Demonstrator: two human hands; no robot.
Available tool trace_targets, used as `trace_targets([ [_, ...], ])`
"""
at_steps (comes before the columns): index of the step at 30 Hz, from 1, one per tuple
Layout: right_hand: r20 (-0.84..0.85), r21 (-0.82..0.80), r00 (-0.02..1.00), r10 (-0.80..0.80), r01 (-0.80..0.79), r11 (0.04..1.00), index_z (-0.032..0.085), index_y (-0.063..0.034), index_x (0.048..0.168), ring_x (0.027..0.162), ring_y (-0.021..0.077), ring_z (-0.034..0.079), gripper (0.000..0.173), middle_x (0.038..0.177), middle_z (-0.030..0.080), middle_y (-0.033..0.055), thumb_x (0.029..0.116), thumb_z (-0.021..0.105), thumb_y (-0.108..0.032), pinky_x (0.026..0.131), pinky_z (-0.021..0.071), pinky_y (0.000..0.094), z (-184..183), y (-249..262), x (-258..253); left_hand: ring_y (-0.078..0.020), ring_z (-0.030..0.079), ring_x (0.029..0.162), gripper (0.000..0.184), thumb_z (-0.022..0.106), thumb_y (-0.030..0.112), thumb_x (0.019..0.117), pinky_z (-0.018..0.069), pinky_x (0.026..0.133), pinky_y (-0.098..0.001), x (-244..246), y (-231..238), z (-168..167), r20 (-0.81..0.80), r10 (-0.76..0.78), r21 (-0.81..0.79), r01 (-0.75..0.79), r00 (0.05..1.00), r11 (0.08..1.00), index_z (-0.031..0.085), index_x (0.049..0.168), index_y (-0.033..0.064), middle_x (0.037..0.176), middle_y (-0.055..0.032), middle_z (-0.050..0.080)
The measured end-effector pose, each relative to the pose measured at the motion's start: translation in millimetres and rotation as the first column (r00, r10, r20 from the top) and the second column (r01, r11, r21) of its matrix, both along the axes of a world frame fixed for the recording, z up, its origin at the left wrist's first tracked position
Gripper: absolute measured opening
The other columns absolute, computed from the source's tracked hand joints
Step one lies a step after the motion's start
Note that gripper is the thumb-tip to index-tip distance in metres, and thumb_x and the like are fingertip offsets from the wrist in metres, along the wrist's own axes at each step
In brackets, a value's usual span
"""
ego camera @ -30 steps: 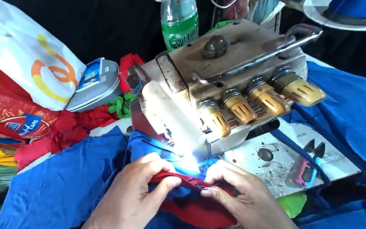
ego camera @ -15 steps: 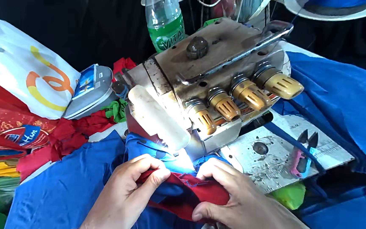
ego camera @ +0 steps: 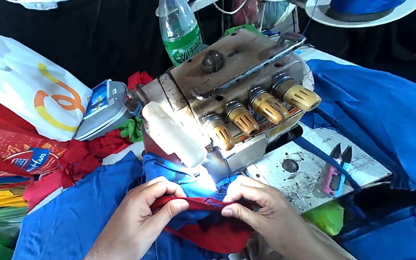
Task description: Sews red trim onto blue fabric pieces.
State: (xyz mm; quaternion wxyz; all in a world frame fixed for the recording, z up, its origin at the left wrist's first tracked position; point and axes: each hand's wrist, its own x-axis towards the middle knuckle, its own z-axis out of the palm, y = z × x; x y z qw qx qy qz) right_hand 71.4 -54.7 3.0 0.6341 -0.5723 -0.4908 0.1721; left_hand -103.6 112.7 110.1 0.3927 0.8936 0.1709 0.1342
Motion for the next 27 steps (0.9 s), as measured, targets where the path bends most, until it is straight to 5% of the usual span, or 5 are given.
trace_targets([
  [8, 0.005, 0.030, 1.000, -0.001, 0.001, 1.000, 0.071, -0.0115, 0.096, 0.087, -0.0057, 0.061, 0.017, 0.089, 0.066, -0.0037, 0.0939, 0.071, -0.028, 0.077, 0.0498, 0.0071, 2, 1, -1, 0.0040, 0.068, 0.092, 0.014, 0.067, 0.029, 0.0978, 0.0559, 0.084, -0.0134, 8, -9, 24, 0.043, 0.011, 0.071, -0.014, 0.999, 0.997, 0.076, 0.101, 0.0180, 0.098, 0.0115, 0.073],
  [19, -0.204, -0.003, 0.973, 0.106, -0.109, 0.994, 0.068, -0.0031, 0.098, 0.088, -0.0037, 0.066, 0.017, 0.093, 0.072, -0.0002, 0.0939, 0.073, -0.019, 0.080, 0.0546, 0.0125, 6, -6, 1, 0.0008, 0.068, 0.079, 0.012, 0.070, 0.030, 0.0901, 0.0579, 0.068, -0.0159, 16, -4, -2, -0.074, 0.171, 0.086, -0.165, 0.982, 0.983, 0.072, 0.100, 0.0229, 0.087, 0.0116, 0.071],
  [23, -0.011, 0.112, 0.988, 0.151, -0.149, 0.983, 0.060, -0.0058, 0.095, 0.086, -0.0006, 0.061, 0.010, 0.090, 0.063, 0.0031, 0.0991, 0.064, -0.014, 0.078, 0.0496, 0.0095, 1, -3, 5, -0.0009, 0.070, 0.081, 0.014, 0.072, 0.023, 0.0897, 0.0590, 0.071, -0.0161, 17, -8, 5, -0.041, 0.165, -0.054, -0.167, 0.985, 0.984, 0.073, 0.102, 0.0181, 0.090, 0.0086, 0.074],
  [25, 0.044, 0.079, 0.986, 0.160, -0.163, 0.983, 0.069, -0.0026, 0.093, 0.090, 0.0088, 0.062, 0.009, 0.092, 0.066, 0.0130, 0.0969, 0.060, -0.003, 0.082, 0.0482, 0.0147, 8, -7, 6, -0.0016, 0.071, 0.086, 0.016, 0.072, 0.017, 0.0884, 0.0597, 0.077, -0.0180, 19, -14, 13, -0.011, 0.175, -0.146, -0.175, 0.985, 0.974, 0.073, 0.104, 0.0120, 0.092, 0.0068, 0.075],
  [27, 0.055, 0.058, 0.988, 0.141, -0.144, 0.988, 0.075, -0.0051, 0.096, 0.092, 0.0082, 0.062, 0.013, 0.094, 0.067, 0.0130, 0.0979, 0.062, -0.005, 0.085, 0.0477, 0.0142, 9, -6, 5, -0.0013, 0.072, 0.086, 0.019, 0.072, 0.014, 0.0881, 0.0599, 0.079, -0.0181, 18, -15, 13, 0.019, 0.172, -0.182, -0.166, 0.985, 0.969, 0.073, 0.106, 0.0111, 0.093, 0.0070, 0.075],
])
